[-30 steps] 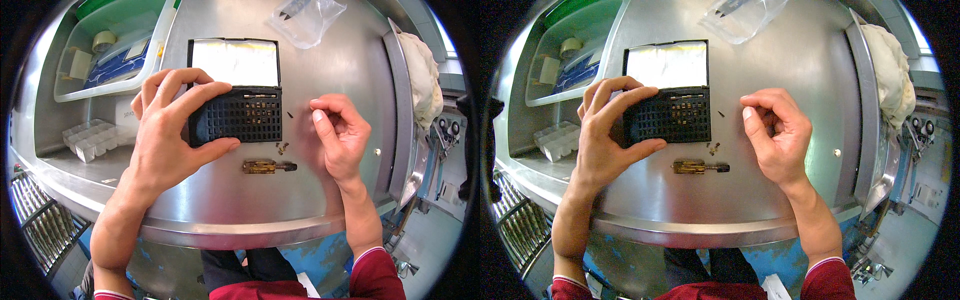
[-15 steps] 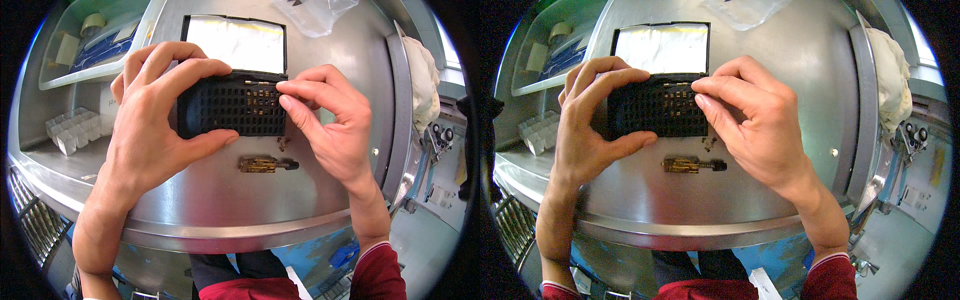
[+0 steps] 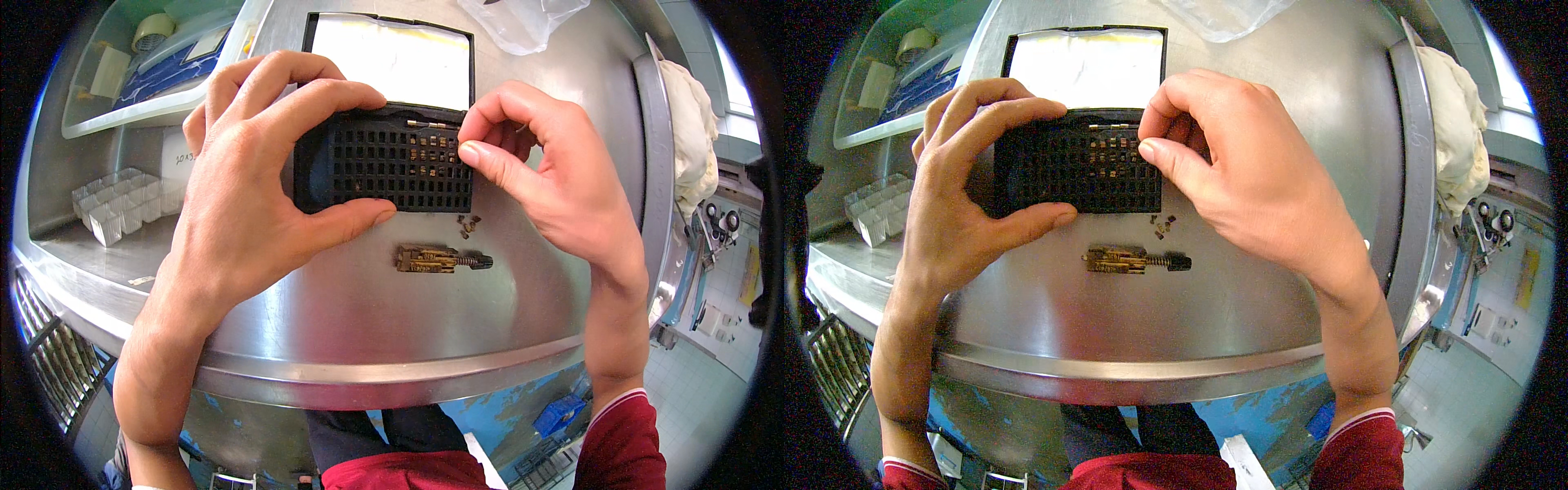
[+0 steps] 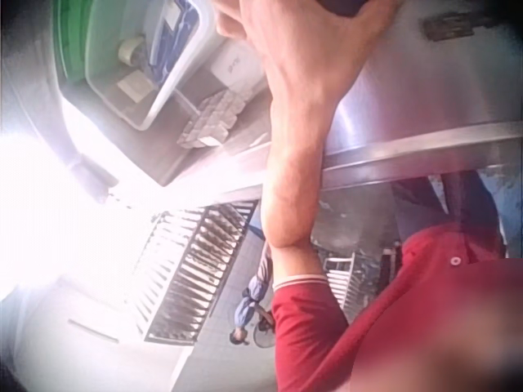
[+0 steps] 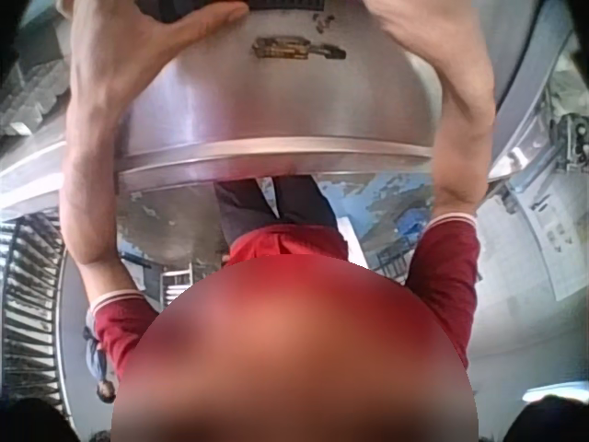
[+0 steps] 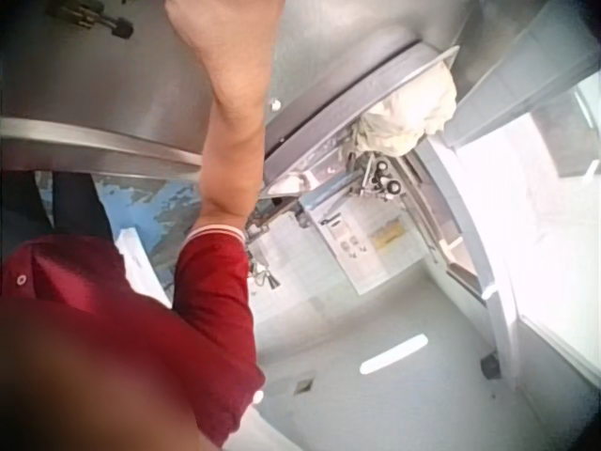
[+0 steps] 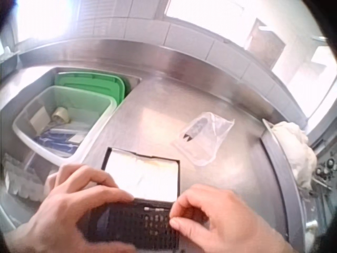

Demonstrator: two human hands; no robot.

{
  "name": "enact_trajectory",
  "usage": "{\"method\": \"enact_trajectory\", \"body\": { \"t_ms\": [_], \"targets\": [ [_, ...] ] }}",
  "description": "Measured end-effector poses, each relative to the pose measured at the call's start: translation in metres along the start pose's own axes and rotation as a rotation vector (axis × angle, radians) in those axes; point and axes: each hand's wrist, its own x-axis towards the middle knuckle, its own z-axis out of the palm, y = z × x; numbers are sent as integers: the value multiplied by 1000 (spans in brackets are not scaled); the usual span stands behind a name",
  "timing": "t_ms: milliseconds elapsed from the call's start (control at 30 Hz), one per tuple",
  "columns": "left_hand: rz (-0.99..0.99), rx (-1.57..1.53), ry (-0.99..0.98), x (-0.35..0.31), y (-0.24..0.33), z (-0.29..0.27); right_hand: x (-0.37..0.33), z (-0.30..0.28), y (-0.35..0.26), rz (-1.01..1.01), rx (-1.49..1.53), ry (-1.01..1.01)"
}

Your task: The person opens a green-lidded container, removes a small plastic bag, and assembles small metal pins into a cylindrical component on a stainless steel counter. They then move to a wall socket, unplug a cord, and plug it into another socket.

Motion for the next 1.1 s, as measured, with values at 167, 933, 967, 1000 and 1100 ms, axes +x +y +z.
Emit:
{"method": "enact_trajectory", "body": {
  "t_ms": [167, 933, 967, 1000, 1100],
  "targets": [
    [-7, 0, -6, -1, -1, 0, -1, -6, 2, 134, 154, -30],
    [94, -792, -222, -14, 21, -8, -63, 40, -39, -217, 232, 311],
    [90, -812, -230, -13, 21, -8, -63, 39, -40, -241, 193, 305],
    [77, -841, -247, -13, 20, -8, -63, 39, -41, -264, 154, 300],
    [92, -932, -201, -11, 19, -7, -62, 39, -45, -293, 135, 341]
  ]
}}
